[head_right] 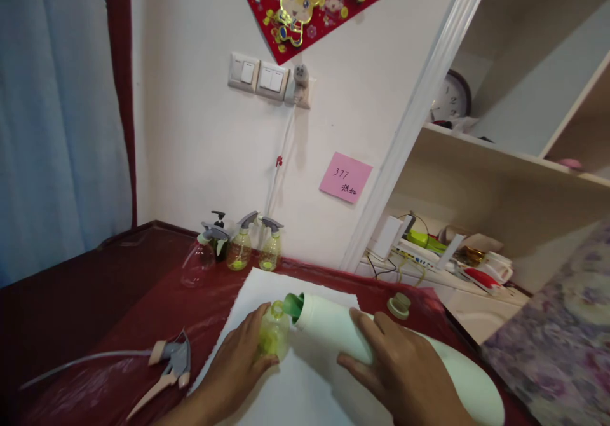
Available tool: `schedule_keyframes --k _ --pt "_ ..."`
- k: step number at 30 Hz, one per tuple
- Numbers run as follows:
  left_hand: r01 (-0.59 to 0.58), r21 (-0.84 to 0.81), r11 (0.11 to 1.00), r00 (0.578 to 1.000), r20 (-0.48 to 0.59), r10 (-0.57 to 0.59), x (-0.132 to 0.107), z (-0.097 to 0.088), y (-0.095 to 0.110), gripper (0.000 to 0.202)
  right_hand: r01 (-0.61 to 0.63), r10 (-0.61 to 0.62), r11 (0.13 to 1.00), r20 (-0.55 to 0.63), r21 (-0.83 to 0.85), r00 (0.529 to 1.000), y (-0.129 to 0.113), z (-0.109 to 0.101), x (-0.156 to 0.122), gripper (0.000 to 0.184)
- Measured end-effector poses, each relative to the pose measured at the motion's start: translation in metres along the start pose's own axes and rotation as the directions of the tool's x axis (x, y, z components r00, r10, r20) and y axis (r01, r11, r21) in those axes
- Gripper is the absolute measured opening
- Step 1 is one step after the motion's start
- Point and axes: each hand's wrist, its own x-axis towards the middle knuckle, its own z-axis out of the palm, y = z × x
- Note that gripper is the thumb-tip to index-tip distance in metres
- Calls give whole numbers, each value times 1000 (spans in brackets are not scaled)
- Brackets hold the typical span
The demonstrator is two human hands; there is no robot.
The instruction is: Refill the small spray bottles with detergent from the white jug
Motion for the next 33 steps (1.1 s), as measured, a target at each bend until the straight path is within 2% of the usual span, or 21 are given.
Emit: schedule_keyframes --k 5,12,21,33 --pt "3 -4 1000 1000 2 -3 -1 -3 3 86 8 -6 999 38 -44 999 3 5 -2 44" --pt "3 -19 1000 1000 -6 -3 -1 -1 2 86 54 -52 992 24 -116 998 3 4 1 48" --pt "14 -26 1000 1000 13 -14 -2 -6 7 85 63 -61 996 24 -71 998 3 1 5 47" --pt "-1 -39 999 1000 -11 1 -1 -3 4 84 94 -91 988 30 -121 995 3 -1 7 47"
